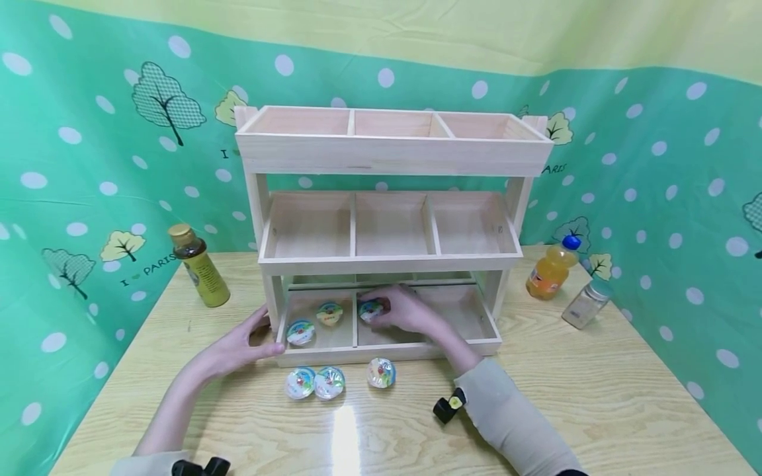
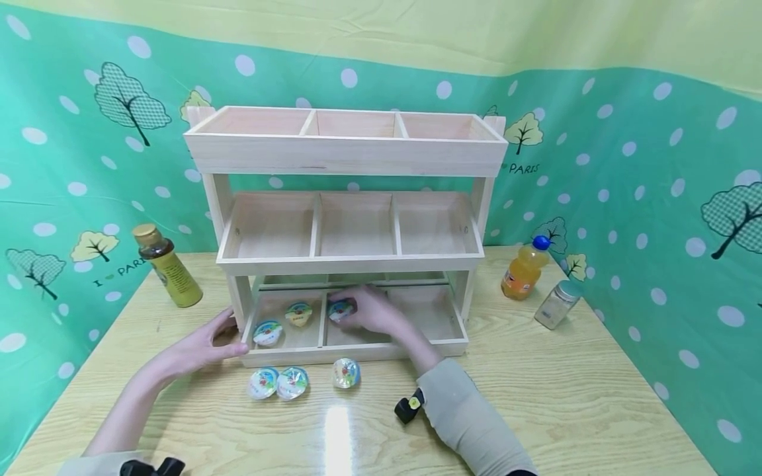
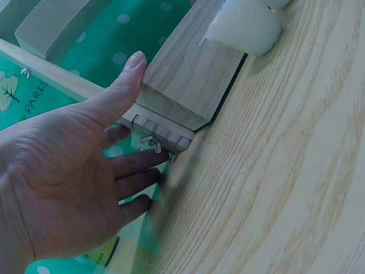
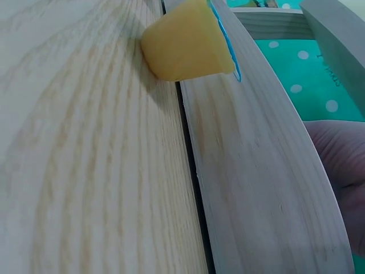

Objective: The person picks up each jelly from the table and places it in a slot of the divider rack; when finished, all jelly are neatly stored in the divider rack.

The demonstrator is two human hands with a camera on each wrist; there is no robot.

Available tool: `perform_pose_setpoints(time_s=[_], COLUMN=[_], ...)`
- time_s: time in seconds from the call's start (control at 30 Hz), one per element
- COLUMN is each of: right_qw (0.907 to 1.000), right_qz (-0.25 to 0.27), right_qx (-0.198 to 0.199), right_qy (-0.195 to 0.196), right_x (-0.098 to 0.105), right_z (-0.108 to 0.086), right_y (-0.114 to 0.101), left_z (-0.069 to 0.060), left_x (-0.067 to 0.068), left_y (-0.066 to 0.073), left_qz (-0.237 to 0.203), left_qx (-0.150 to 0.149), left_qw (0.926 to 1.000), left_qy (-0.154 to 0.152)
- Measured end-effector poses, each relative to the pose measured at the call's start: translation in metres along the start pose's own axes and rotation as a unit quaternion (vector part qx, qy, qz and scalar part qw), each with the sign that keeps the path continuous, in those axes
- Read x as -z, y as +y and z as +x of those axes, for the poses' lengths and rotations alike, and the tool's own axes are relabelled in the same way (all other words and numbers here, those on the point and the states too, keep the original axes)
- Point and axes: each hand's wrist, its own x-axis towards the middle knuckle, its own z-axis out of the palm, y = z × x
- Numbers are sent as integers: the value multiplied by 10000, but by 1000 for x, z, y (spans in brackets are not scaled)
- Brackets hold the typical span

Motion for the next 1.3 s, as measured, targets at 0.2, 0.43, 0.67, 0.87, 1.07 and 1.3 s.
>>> perform_pose_setpoints(time_s=[0.2,0.43,0.67,0.87,1.07,1.3], right_qw=[9999,9944,9975,9986,9954,9917], right_qz=[121,977,654,303,310,559], right_qx=[0,200,259,328,722,1075], right_qy=[-35,-353,-104,266,550,423], right_x=[4,9,21,26,25,23], right_z=[-4,-14,-32,-51,-65,-72], right_y=[1,3,6,7,5,-4], left_z=[1,0,0,0,1,1], left_x=[0,0,1,0,0,-1], left_y=[-1,-1,-1,-1,-2,-2], left_qz=[-65,-74,-48,-7,6,11], left_qx=[-39,-14,29,41,43,31], left_qw=[10000,10000,10000,10000,10000,10000], left_qy=[-23,-15,-7,-26,-6,6])
